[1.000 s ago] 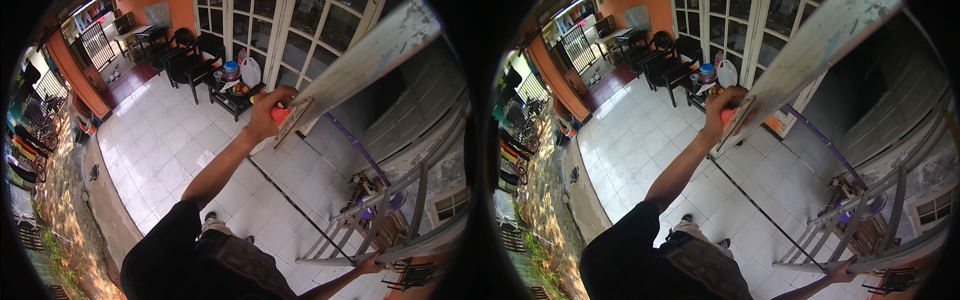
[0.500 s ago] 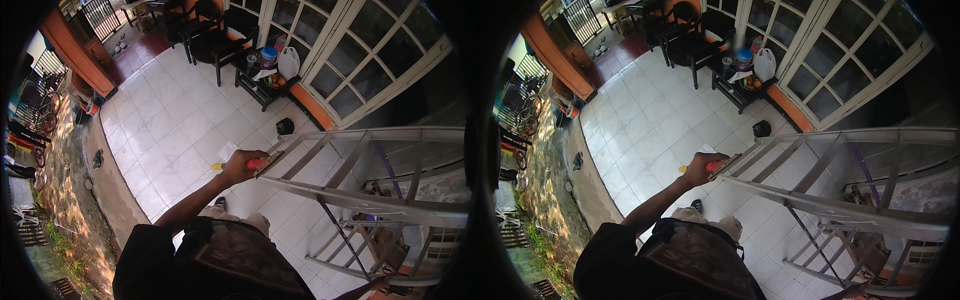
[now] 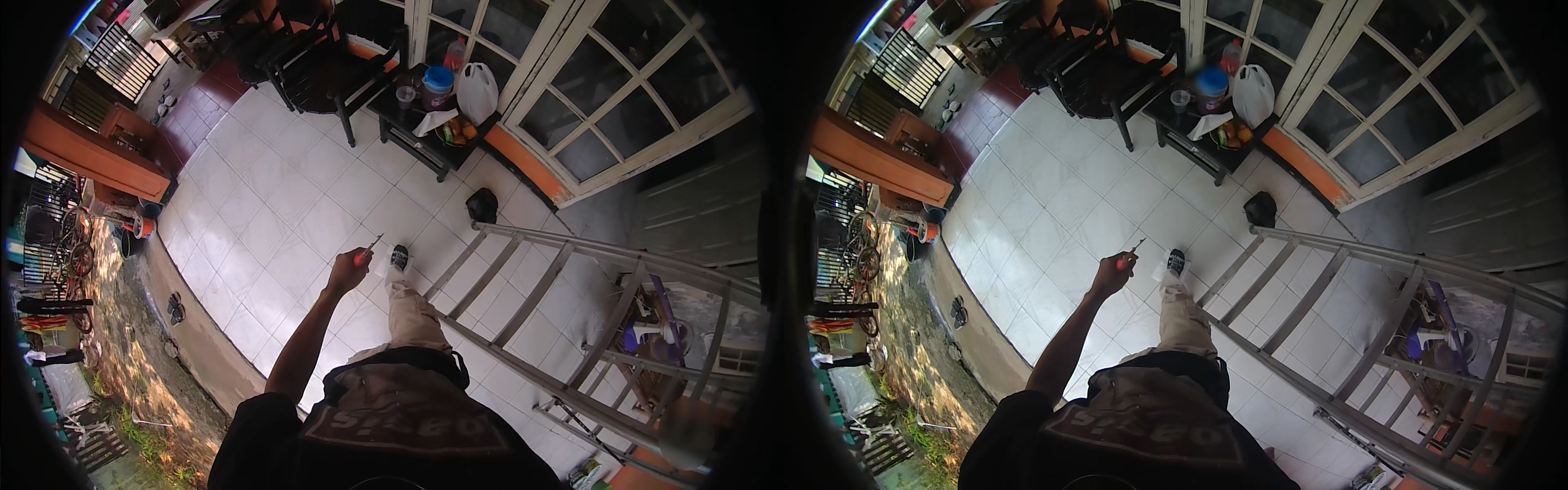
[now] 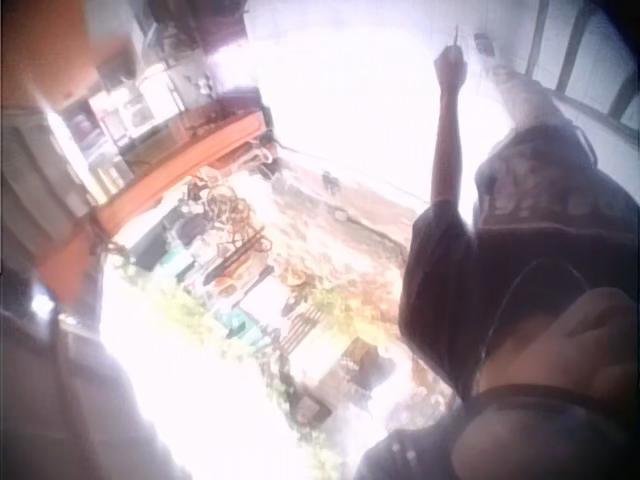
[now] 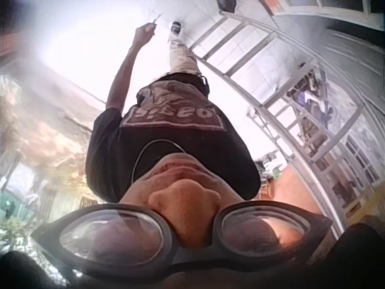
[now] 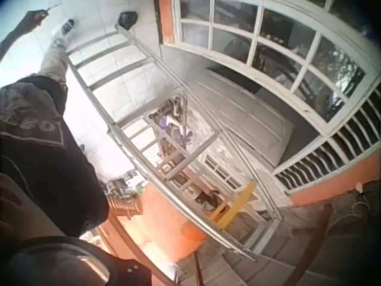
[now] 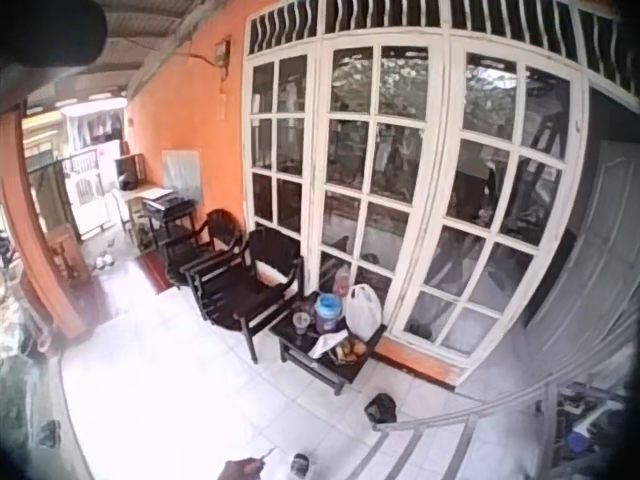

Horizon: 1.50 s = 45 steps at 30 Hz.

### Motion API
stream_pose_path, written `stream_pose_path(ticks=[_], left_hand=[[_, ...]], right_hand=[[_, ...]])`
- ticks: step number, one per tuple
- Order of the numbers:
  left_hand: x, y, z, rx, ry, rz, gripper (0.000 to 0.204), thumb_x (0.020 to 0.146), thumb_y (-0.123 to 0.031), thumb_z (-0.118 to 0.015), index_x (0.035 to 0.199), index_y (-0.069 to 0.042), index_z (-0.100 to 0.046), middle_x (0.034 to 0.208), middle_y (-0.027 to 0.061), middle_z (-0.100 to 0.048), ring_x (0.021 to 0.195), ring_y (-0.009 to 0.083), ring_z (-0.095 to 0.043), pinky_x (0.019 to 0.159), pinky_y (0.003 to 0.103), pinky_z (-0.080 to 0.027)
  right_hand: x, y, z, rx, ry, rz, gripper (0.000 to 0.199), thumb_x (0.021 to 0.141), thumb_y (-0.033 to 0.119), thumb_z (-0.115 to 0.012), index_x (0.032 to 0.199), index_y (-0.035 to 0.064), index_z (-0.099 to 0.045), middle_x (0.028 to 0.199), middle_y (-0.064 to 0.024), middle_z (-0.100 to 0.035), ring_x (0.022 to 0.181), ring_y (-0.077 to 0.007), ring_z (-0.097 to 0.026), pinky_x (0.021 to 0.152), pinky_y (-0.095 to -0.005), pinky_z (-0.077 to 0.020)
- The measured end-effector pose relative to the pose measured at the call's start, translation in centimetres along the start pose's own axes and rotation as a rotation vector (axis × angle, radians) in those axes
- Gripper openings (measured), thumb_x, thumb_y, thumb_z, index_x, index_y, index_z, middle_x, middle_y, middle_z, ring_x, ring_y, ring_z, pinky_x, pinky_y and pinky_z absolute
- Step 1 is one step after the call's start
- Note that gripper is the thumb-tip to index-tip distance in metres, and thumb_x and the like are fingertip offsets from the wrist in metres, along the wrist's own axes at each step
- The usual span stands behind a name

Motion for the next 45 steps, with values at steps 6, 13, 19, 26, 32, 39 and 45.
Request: stream_pose_path(ticks=[6, 13, 19, 26, 32, 39, 45], left_hand=[[11.4, 9.3, 6.5, 0.240, -0.167, 0.164, 0.021, 0.102, -0.024, -0.067, 0.108, -0.006, -0.075, 0.075, 0.0072, -0.073, 0.063, 0.0141, -0.070, 0.060, 0.034, -0.055], [23.6, 12.8, 11.0, 0.094, -0.096, 0.355, 0.020, 0.092, -0.012, -0.069, 0.111, -0.007, -0.074, 0.074, 0.0048, -0.071, 0.055, 0.0135, -0.066, 0.047, 0.031, -0.054], [39.5, 9.8, 12.9, -0.019, -0.149, 0.552, 0.031, 0.088, -0.007, -0.067, 0.118, -0.007, -0.072, 0.077, 0.0059, -0.071, 0.055, 0.0156, -0.068, 0.046, 0.031, -0.053], [62.2, 7.2, 10.5, 0.051, -0.112, 0.257, 0.034, 0.093, -0.009, -0.062, 0.128, -0.008, -0.066, 0.110, 0.0193, -0.074, 0.101, 0.0349, -0.074, 0.085, 0.044, -0.059], [76.1, 3.9, 7.2, 0.341, -0.156, 0.141, 0.045, 0.095, -0.010, -0.068, 0.138, -0.006, -0.057, 0.134, 0.0227, -0.064, 0.120, 0.0434, -0.064, 0.097, 0.050, -0.054], [87.2, 6.5, 5.5, 0.418, -0.129, 0.129, 0.048, 0.099, -0.031, -0.068, 0.140, -0.008, -0.057, 0.132, 0.0247, -0.066, 0.121, 0.0445, -0.065, 0.097, 0.050, -0.054], [91.0, 10.1, 4.4, 0.475, 0.058, 0.394, 0.045, 0.098, -0.045, -0.068, 0.121, -0.007, -0.066, 0.102, 0.0211, -0.072, 0.098, 0.0390, -0.071, 0.082, 0.049, -0.056]], right_hand=[[-11.6, 13.2, -19.1, 0.090, 0.878, -0.231, 0.053, 0.102, 0.041, -0.064, 0.140, 0.0054, -0.059, 0.119, -0.0209, -0.073, 0.097, -0.0343, -0.074, 0.085, -0.0491, -0.0582], [-12.6, 35.6, -29.8, 0.199, 1.048, -0.166, 0.050, 0.104, 0.040, -0.059, 0.142, 0.0087, -0.059, 0.121, -0.0187, -0.074, 0.099, -0.0327, -0.075, 0.088, -0.0487, -0.0577], [-6.7, 57.3, -36.0, 0.221, 0.935, -0.050, 0.045, 0.104, 0.041, -0.059, 0.138, 0.0126, -0.060, 0.115, -0.0141, -0.076, 0.092, -0.0276, -0.077, 0.081, -0.0448, -0.0582], [-8.6, 73.9, -47.0, 0.168, 0.945, 0.172, 0.040, 0.107, 0.038, -0.059, 0.131, 0.0068, -0.064, 0.106, -0.0149, -0.075, 0.081, -0.0245, -0.078, 0.067, -0.0348, -0.0583], [-3.1, 80.3, -57.9, 0.047, 0.806, 0.222, 0.034, 0.105, 0.027, -0.060, 0.125, 0.0008, -0.067, 0.108, -0.0141, -0.073, 0.085, -0.0234, -0.077, 0.071, -0.0339, -0.0631], [6.1, 86.8, -66.7, -0.004, 0.550, 0.626, 0.043, 0.109, 0.034, -0.051, 0.136, 0.0026, -0.061, 0.129, -0.0176, -0.066, 0.120, -0.0290, -0.064, 0.103, -0.0377, -0.0489], [8.2, 90.4, -69.3, 0.352, 0.701, 0.211, 0.036, 0.110, 0.023, -0.045, 0.134, 0.0019, -0.060, 0.126, -0.0182, -0.065, 0.118, -0.0321, -0.063, 0.103, -0.0408, -0.0473]])
Point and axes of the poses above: each hand's wrist, its own x-axis towards the middle knuckle, its own z-axis out of the back of the hand, y = z × x, the point moved 4 cm from there along x, towards the middle knuckle
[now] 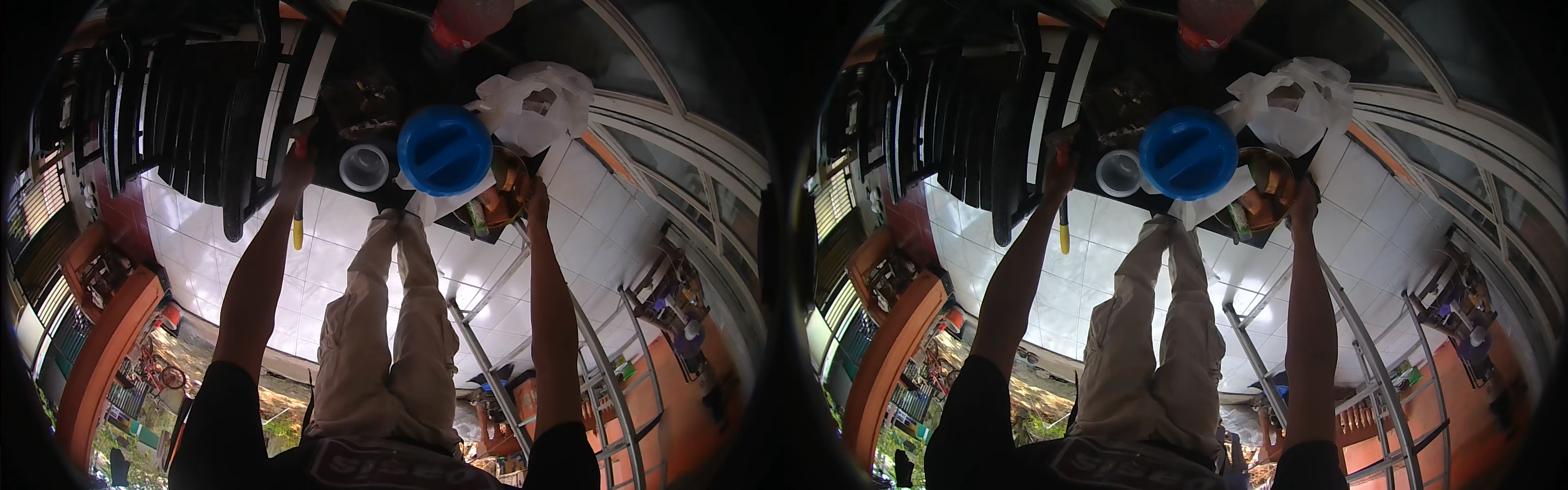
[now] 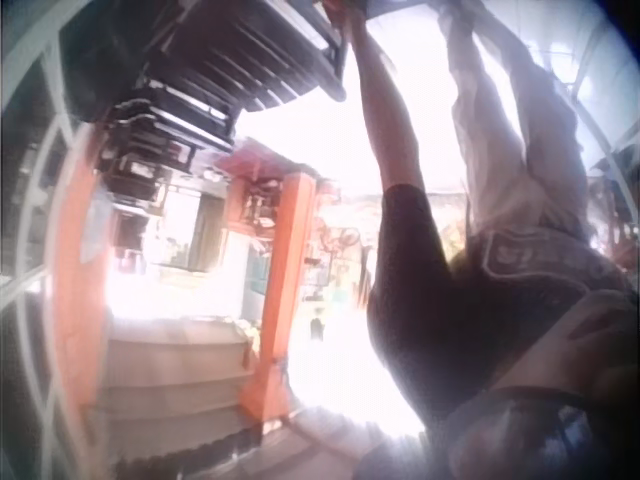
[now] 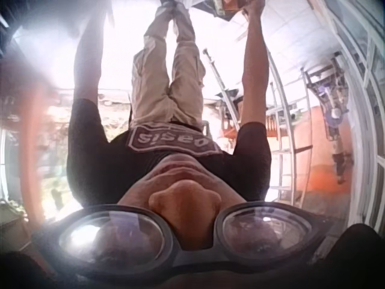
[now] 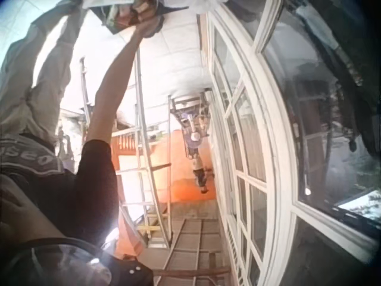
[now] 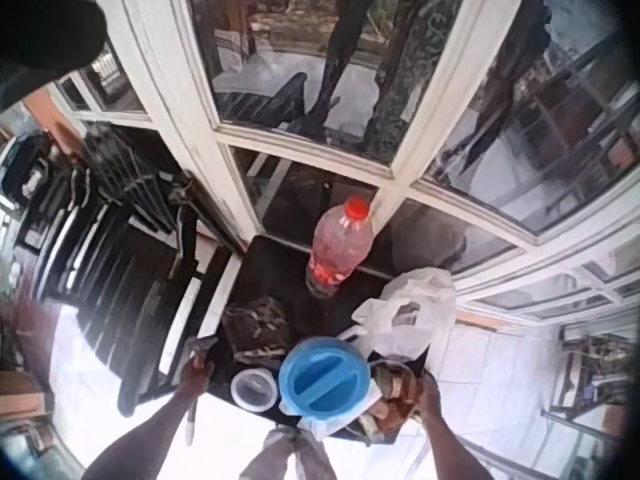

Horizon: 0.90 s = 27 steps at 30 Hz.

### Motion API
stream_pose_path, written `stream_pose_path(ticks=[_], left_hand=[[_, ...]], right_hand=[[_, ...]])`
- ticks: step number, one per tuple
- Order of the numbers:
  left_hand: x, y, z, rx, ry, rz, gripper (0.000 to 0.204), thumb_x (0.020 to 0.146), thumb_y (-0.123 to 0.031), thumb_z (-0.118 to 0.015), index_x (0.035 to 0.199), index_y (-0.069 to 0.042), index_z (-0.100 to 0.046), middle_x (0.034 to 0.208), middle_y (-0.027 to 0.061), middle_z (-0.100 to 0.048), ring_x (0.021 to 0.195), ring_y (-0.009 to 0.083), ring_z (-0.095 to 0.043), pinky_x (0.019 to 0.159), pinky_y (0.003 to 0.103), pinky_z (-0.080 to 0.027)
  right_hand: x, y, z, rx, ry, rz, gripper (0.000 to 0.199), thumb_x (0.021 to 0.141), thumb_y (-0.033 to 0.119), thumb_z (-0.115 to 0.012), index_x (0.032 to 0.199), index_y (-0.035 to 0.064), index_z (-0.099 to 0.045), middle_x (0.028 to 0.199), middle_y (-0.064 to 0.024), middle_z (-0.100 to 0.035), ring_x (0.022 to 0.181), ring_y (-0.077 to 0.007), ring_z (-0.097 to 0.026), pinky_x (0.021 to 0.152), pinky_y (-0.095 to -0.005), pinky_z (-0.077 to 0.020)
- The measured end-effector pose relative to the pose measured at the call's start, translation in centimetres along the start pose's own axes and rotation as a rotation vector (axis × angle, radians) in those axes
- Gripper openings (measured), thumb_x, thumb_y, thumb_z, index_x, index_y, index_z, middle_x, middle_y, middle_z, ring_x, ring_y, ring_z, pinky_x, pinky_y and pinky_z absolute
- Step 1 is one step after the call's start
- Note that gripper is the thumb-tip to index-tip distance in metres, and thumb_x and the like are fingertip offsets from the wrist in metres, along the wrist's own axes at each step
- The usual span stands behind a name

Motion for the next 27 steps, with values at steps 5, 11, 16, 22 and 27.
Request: stream_pose_path(ticks=[5, 11, 16, 22, 27], left_hand=[[1.3, -0.2, -0.6, -0.224, 0.008, 0.020, 0.046, 0.096, -0.051, -0.071, 0.093, -0.005, -0.067, 0.063, 0.0036, -0.062, 0.053, 0.0151, -0.065, 0.048, 0.034, -0.051], [0.9, -0.6, -0.4, -0.215, -0.010, 0.068, 0.045, 0.094, -0.049, -0.075, 0.094, -0.005, -0.066, 0.062, 0.0018, -0.059, 0.051, 0.0149, -0.063, 0.045, 0.032, -0.050], [1.2, -1.5, 0.0, -0.187, 0.067, -0.001, 0.047, 0.098, -0.044, -0.072, 0.128, -0.010, -0.058, 0.067, 0.0000, -0.057, 0.049, 0.0109, -0.057, 0.044, 0.028, -0.048], [0.4, -1.2, 0.2, -0.147, -0.021, 0.011, 0.040, 0.097, -0.039, -0.073, 0.115, -0.004, -0.065, 0.076, 0.0062, -0.066, 0.060, 0.0164, -0.066, 0.058, 0.032, -0.056], [-3.8, -1.2, 1.1, -0.087, -0.374, -0.251, 0.027, 0.098, -0.017, -0.072, 0.122, -0.004, -0.068, 0.114, 0.0126, -0.076, 0.102, 0.0231, -0.073, 0.090, 0.035, -0.057]], right_hand=[[0.0, 0.1, -0.8, -0.248, -0.106, 0.144, 0.057, 0.111, 0.035, -0.039, 0.150, -0.0059, -0.047, 0.153, -0.0256, -0.050, 0.144, -0.0378, -0.047, 0.120, -0.0427, -0.0359], [-1.7, 1.7, -1.3, 0.119, -0.123, -0.016, 0.061, 0.112, 0.044, -0.041, 0.151, -0.0020, -0.049, 0.151, -0.0156, -0.055, 0.139, -0.0293, -0.051, 0.116, -0.0395, -0.0381], [-1.1, 4.0, -1.1, 0.369, -0.018, -0.277, 0.057, 0.113, 0.046, -0.039, 0.143, 0.0017, -0.059, 0.133, -0.0052, -0.065, 0.117, -0.0165, -0.059, 0.104, -0.0345, -0.0438], [-8.3, 9.2, -2.1, -0.250, -0.483, 0.380, 0.021, 0.097, 0.010, -0.068, 0.117, 0.0034, -0.067, 0.112, -0.0154, -0.068, 0.098, -0.0277, -0.070, 0.082, -0.0388, -0.0568], [-15.1, 13.9, -4.9, -0.294, -0.366, 0.676, 0.029, 0.092, 0.002, -0.068, 0.120, 0.0070, -0.068, 0.110, -0.0124, -0.068, 0.097, -0.0281, -0.069, 0.083, -0.0407, -0.0570]])
Point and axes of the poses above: each hand's wrist, its own x-axis towards the middle knuckle, its own z-axis out of the back of the hand, y = z × x, the point moved 4 cm from there along x, towards the middle knuckle
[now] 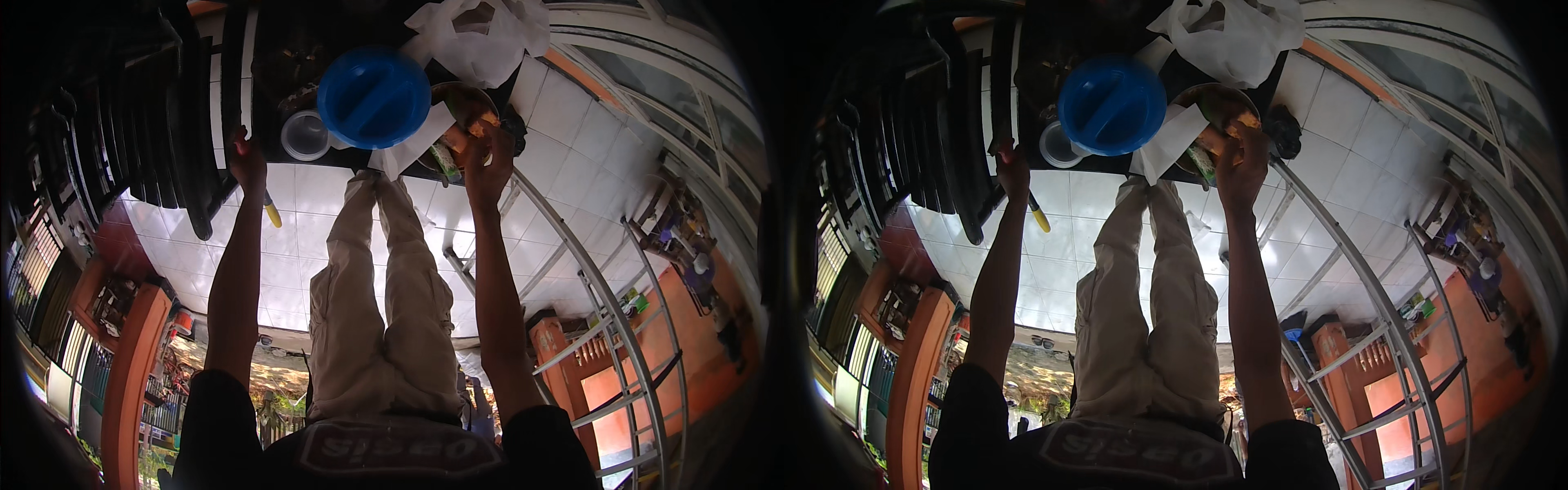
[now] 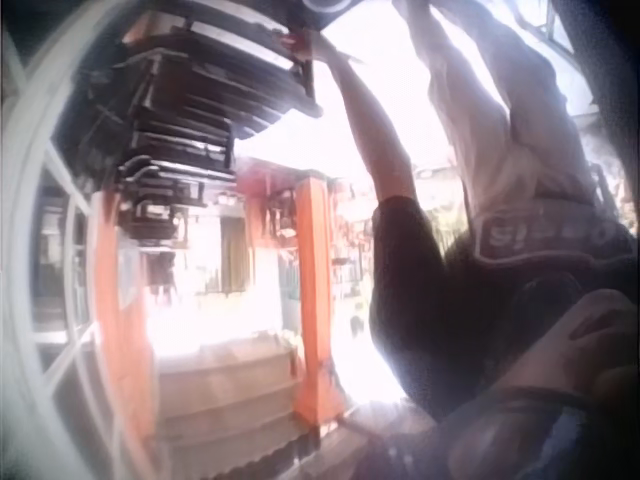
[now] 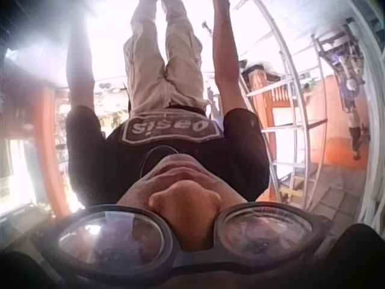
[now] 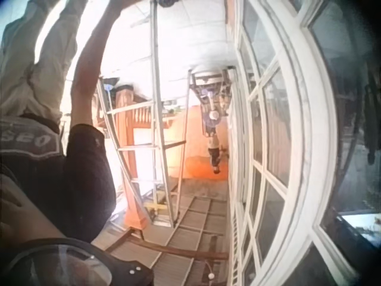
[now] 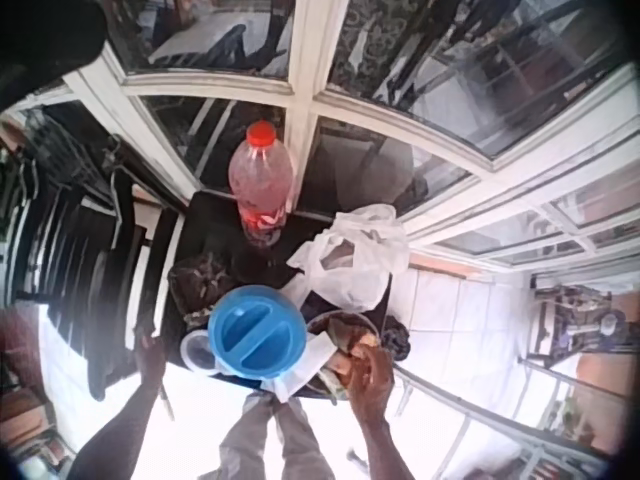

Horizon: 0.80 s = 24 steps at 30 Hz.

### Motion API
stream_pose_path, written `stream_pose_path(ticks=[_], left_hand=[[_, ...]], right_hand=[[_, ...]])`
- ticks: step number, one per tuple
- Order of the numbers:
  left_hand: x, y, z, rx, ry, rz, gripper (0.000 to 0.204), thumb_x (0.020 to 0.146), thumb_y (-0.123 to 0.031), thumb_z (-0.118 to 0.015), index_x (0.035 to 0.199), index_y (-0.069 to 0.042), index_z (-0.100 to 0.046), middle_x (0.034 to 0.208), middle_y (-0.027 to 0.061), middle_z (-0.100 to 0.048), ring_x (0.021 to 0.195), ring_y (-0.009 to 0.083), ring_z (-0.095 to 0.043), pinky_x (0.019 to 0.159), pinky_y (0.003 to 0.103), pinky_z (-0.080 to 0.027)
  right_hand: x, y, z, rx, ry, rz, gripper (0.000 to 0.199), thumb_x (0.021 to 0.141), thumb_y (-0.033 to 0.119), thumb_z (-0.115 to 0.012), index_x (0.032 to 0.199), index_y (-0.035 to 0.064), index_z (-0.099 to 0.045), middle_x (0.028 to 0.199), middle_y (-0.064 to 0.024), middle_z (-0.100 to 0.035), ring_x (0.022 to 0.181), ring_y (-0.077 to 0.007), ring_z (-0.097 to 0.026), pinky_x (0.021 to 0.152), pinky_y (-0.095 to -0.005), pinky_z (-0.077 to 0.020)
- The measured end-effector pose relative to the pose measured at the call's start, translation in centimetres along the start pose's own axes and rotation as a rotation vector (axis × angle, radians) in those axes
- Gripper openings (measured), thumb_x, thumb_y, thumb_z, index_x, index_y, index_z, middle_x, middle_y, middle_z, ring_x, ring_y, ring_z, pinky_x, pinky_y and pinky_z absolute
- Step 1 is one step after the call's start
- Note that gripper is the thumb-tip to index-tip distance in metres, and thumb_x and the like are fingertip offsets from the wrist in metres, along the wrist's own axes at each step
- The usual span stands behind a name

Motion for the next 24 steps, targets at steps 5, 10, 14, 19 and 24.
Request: stream_pose_path(ticks=[5, 10, 14, 19, 24], left_hand=[[-6.5, -1.3, 3.4, -0.095, -0.097, 0.018, 0.022, 0.099, -0.004, -0.068, 0.121, -0.004, -0.071, 0.121, 0.0121, -0.077, 0.111, 0.0241, -0.074, 0.093, 0.034, -0.056], [-14.6, -5.5, 5.4, -0.084, -0.100, -0.182, 0.008, 0.099, -0.004, -0.071, 0.104, -0.002, -0.076, 0.091, 0.0106, -0.074, 0.076, 0.0206, -0.071, 0.069, 0.033, -0.055], [-20.7, -10.9, 3.2, -0.285, 0.242, -0.290, 0.012, 0.091, -0.005, -0.081, 0.101, -0.003, -0.075, 0.085, 0.0052, -0.069, 0.072, 0.0166, -0.066, 0.065, 0.030, -0.052], [-23.5, -15.1, -4.0, -0.500, 0.515, -0.194, 0.025, 0.087, -0.012, -0.085, 0.110, -0.008, -0.078, 0.124, 0.0118, -0.063, 0.104, 0.0263, -0.072, 0.088, 0.037, -0.058], [-24.3, -15.6, -8.2, -0.274, 0.525, -0.322, 0.051, 0.090, -0.018, -0.084, 0.133, -0.008, -0.059, 0.122, 0.0145, -0.071, 0.111, 0.0309, -0.073, 0.096, 0.040, -0.057]], right_hand=[[4.5, 2.3, -2.0, 0.026, 0.160, 0.246, 0.030, 0.086, 0.008, -0.074, 0.115, 0.0114, -0.073, 0.111, -0.0101, -0.073, 0.105, -0.0290, -0.071, 0.092, -0.0445, -0.0568], [6.5, 2.0, -4.8, -0.158, 0.440, 0.305, 0.026, 0.084, 0.022, -0.078, 0.109, 0.0140, -0.077, 0.110, -0.0059, -0.076, 0.099, -0.0263, -0.074, 0.093, -0.0432, -0.0570], [7.4, 0.9, -6.0, -0.222, 0.657, 0.189, 0.015, 0.091, 0.020, -0.076, 0.103, 0.0114, -0.079, 0.109, -0.0085, -0.078, 0.091, -0.0242, -0.076, 0.086, -0.0400, -0.0602], [8.7, 0.3, -6.0, -0.199, 0.803, 0.129, 0.016, 0.091, 0.024, -0.075, 0.102, 0.0148, -0.081, 0.101, -0.0089, -0.079, 0.089, -0.0264, -0.077, 0.086, -0.0400, -0.0602], [9.2, 0.1, -5.7, -0.078, 0.873, 0.079, 0.020, 0.085, 0.030, -0.079, 0.097, 0.0150, -0.083, 0.098, -0.0049, -0.080, 0.086, -0.0259, -0.076, 0.085, -0.0392, -0.0596]])
Point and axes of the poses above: each hand's wrist, its own x-axis towards the middle knuckle, its own z-axis out of the back of the hand, y = z × x, the point moved 4 cm from there along x, towards the middle knuckle
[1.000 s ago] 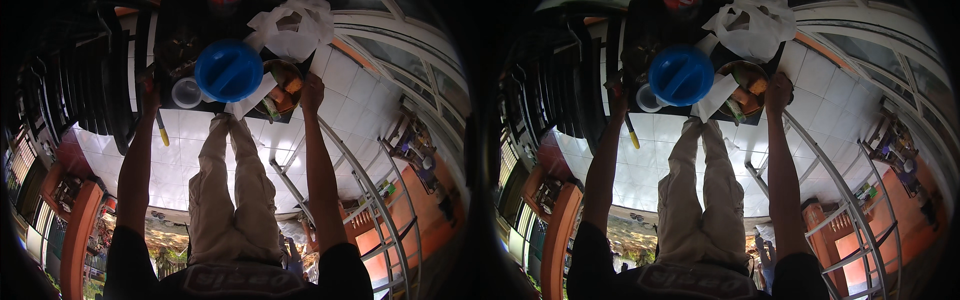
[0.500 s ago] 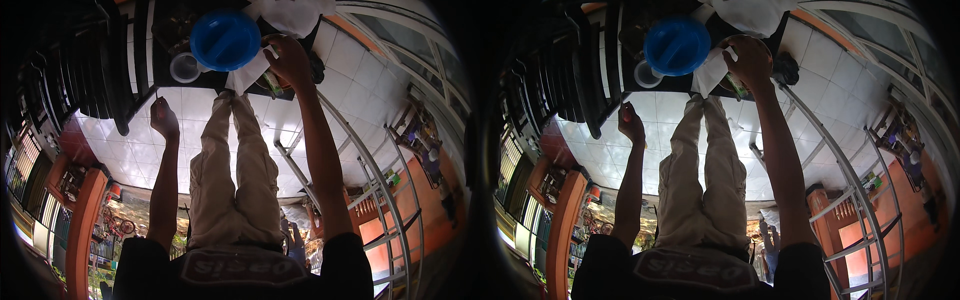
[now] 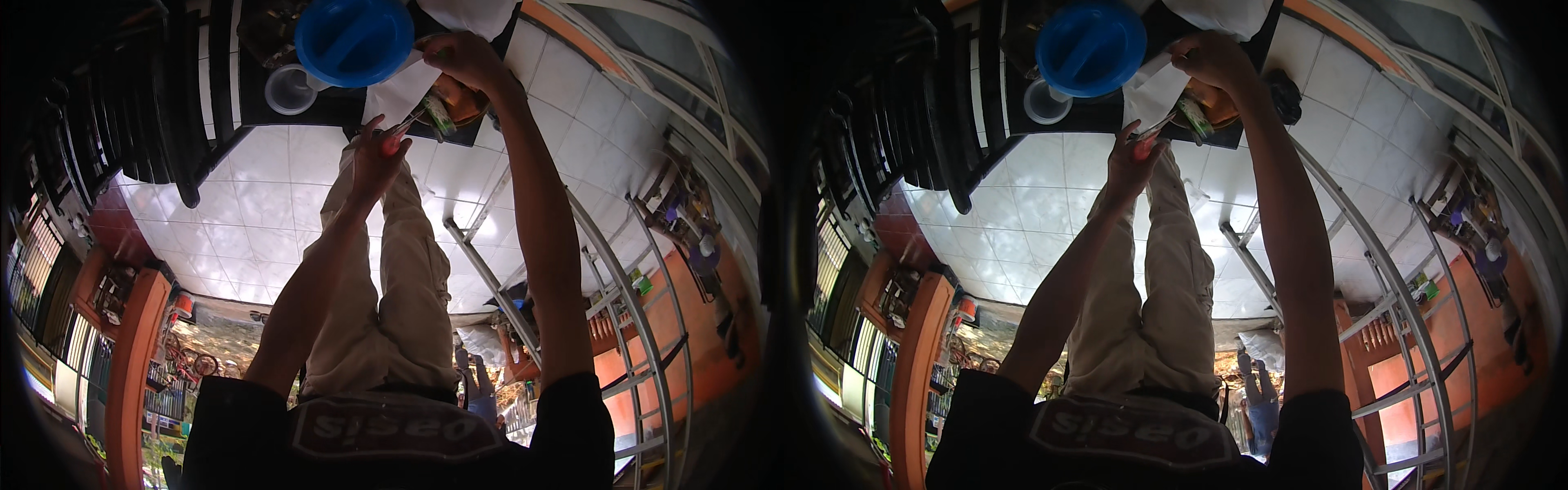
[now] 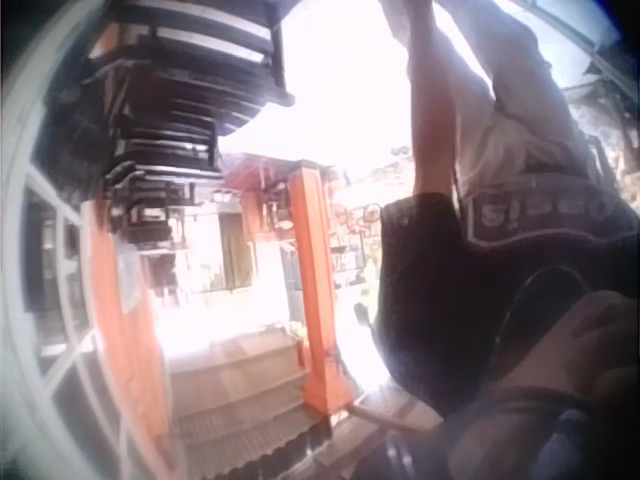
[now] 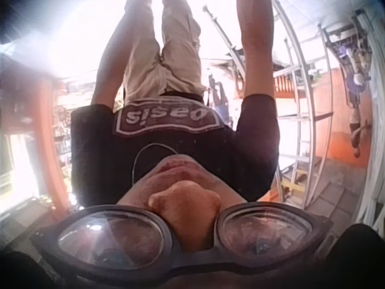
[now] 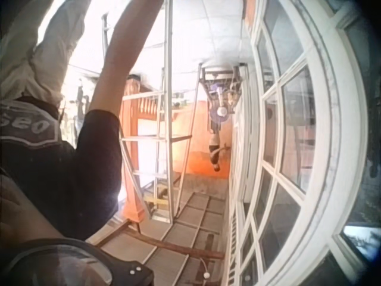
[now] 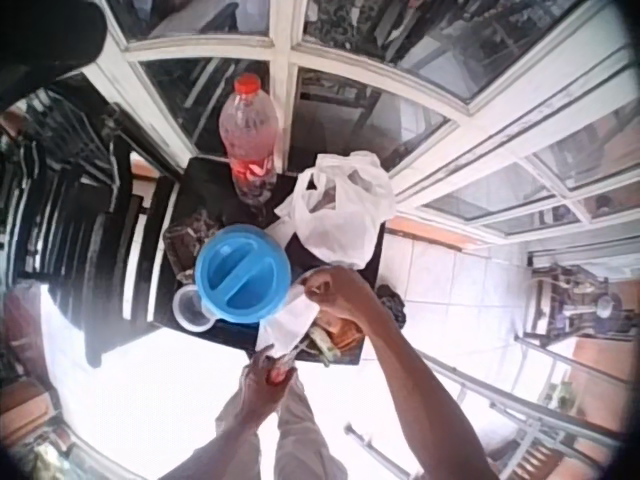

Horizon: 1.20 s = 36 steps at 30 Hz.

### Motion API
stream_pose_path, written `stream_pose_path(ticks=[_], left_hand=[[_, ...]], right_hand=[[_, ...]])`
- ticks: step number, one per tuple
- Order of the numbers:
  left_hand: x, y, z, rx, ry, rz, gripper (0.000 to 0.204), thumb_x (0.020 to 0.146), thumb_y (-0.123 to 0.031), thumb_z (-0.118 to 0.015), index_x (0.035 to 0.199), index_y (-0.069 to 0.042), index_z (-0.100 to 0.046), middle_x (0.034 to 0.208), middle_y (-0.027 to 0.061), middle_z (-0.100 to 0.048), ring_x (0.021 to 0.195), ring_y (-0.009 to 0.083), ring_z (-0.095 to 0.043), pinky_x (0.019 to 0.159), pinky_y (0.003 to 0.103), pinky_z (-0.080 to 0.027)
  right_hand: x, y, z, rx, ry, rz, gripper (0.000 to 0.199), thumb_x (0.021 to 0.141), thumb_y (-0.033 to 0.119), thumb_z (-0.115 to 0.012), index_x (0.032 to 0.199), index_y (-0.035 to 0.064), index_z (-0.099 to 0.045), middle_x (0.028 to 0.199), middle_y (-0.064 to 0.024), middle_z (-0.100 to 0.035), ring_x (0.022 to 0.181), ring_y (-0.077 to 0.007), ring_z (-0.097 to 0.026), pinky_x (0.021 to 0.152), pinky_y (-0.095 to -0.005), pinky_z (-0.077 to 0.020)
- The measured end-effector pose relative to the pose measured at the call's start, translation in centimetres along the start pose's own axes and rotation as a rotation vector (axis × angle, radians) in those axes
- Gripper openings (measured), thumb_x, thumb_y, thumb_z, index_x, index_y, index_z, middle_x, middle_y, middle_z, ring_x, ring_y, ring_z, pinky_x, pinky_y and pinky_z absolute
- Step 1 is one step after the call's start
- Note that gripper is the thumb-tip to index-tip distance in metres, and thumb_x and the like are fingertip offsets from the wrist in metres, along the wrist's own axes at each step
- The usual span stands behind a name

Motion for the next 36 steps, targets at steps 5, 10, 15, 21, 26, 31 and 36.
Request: stream_pose_path(ticks=[5, 10, 15, 21, 26, 31, 36], left_hand=[[-0.2, 0.6, 0.0, -0.100, -0.034, 0.084, 0.048, 0.091, -0.018, -0.082, 0.132, -0.008, -0.059, 0.118, 0.0176, -0.072, 0.112, 0.0332, -0.073, 0.095, 0.041, -0.057], [-0.9, 0.2, 1.5, -0.024, 0.025, 0.020, 0.032, 0.092, -0.013, -0.080, 0.120, -0.006, -0.068, 0.124, 0.0139, -0.069, 0.110, 0.0329, -0.073, 0.093, 0.042, -0.059], [-3.4, 0.0, 4.3, -0.006, 0.101, -0.113, 0.020, 0.091, -0.005, -0.078, 0.110, -0.005, -0.075, 0.129, 0.0107, -0.066, 0.111, 0.0318, -0.073, 0.091, 0.040, -0.061], [-5.9, 1.9, 7.3, 0.070, 0.104, -0.194, 0.033, 0.086, -0.001, -0.073, 0.117, -0.010, -0.076, 0.137, 0.0122, -0.062, 0.108, 0.0347, -0.072, 0.088, 0.042, -0.061], [-4.3, 3.5, 6.5, 0.115, 0.169, -0.172, 0.026, 0.092, -0.003, -0.071, 0.116, -0.011, -0.078, 0.139, 0.0129, -0.058, 0.114, 0.0329, -0.071, 0.094, 0.040, -0.060], [-3.5, 5.1, 6.4, 0.130, 0.115, -0.173, 0.027, 0.092, -0.001, -0.069, 0.116, -0.011, -0.077, 0.136, 0.0104, -0.062, 0.118, 0.0276, -0.069, 0.100, 0.039, -0.057], [-2.6, 7.3, 6.3, 0.193, 0.162, -0.234, 0.038, 0.093, 0.003, -0.064, 0.130, -0.006, -0.066, 0.128, 0.0060, -0.070, 0.119, 0.0189, -0.068, 0.101, 0.034, -0.056]], right_hand=[[-1.3, -0.2, -0.3, 0.030, -0.067, 0.035, 0.019, 0.087, 0.029, -0.079, 0.097, 0.0137, -0.082, 0.091, -0.0066, -0.078, 0.083, -0.0250, -0.076, 0.083, -0.0386, -0.0592], [-7.4, -0.3, -1.5, 0.077, -0.052, -0.128, 0.019, 0.093, 0.024, -0.077, 0.103, 0.0074, -0.081, 0.083, -0.0070, -0.074, 0.080, -0.0157, -0.072, 0.075, -0.0327, -0.0570], [-17.3, 0.8, -7.0, 0.380, -0.122, -0.356, 0.018, 0.099, 0.019, -0.073, 0.108, 0.0046, -0.078, 0.081, -0.0032, -0.073, 0.075, -0.0096, -0.068, 0.067, -0.0265, -0.0518], [-26.7, 1.9, -12.8, 0.629, -0.484, -0.468, 0.014, 0.101, 0.016, -0.069, 0.109, 0.0065, -0.077, 0.084, -0.0065, -0.077, 0.068, -0.0121, -0.070, 0.061, -0.0266, -0.0527], [-23.0, 1.0, -17.2, 0.483, -0.577, -0.631, 0.048, 0.095, 0.045, -0.078, 0.120, 0.0050, -0.071, 0.103, -0.0100, -0.076, 0.073, -0.0195, -0.073, 0.070, -0.0319, -0.0583], [-17.2, 0.9, -22.7, 0.367, -0.781, -0.902, 0.088, 0.080, 0.072, -0.080, 0.130, 0.0012, -0.065, 0.108, -0.0170, -0.074, 0.075, -0.0225, -0.074, 0.071, -0.0329, -0.0593], [-15.2, -0.5, -25.9, 1.174, -0.866, -0.951, 0.053, 0.091, 0.040, -0.083, 0.129, 0.0062, -0.067, 0.064, 0.0015, -0.052, 0.054, -0.0084, -0.048, 0.055, -0.0272, -0.0427]])
Point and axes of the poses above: each hand's wrist, its own x-axis towards the middle knuckle, its own z-axis out of the back of the hand, y = z × x, the point moved 4 cm from there along x, towards the middle knuckle
